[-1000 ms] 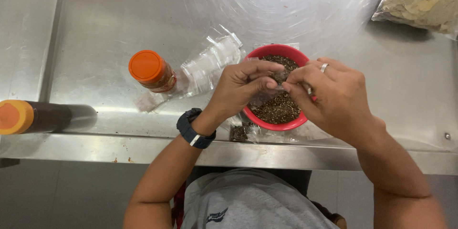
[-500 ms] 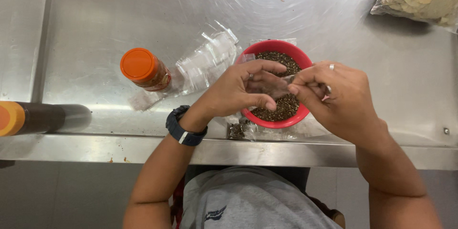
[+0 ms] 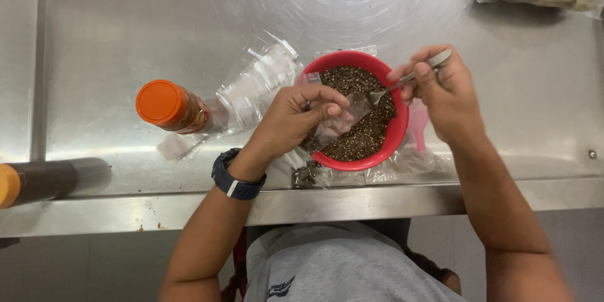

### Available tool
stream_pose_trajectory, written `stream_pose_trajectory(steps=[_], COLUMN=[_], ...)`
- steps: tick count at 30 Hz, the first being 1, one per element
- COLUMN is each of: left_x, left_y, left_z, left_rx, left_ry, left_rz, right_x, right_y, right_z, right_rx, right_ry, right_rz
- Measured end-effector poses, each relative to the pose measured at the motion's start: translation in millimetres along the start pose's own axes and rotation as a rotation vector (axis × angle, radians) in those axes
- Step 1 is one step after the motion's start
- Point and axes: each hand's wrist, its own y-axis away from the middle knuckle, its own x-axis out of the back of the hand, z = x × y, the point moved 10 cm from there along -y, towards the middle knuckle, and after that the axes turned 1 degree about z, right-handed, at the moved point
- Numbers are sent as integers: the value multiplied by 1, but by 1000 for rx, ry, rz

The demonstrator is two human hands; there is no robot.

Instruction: The person uses a spoon to transfer a mixture of seeds from a bowl into small plastic pouches.

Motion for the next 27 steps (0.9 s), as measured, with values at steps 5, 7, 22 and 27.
stream_pose_trajectory(steps=[5, 7, 22, 27], left_x=[9, 9, 10, 11], left_y=[0, -1, 1, -1], left_z=[1, -1, 3, 0], left_rx=[-38, -31, -53, -26], left_ry=[-130, -104, -92, -126], left_rz=[48, 55, 70, 88], right_x=[14, 18, 29, 41], right_y=[7, 11, 6, 9], right_z=[-17, -24, 2, 1], right_rx=[40, 62, 12, 114], right_ry=[-193, -188, -56, -164], right_rz=[-64, -45, 122, 192])
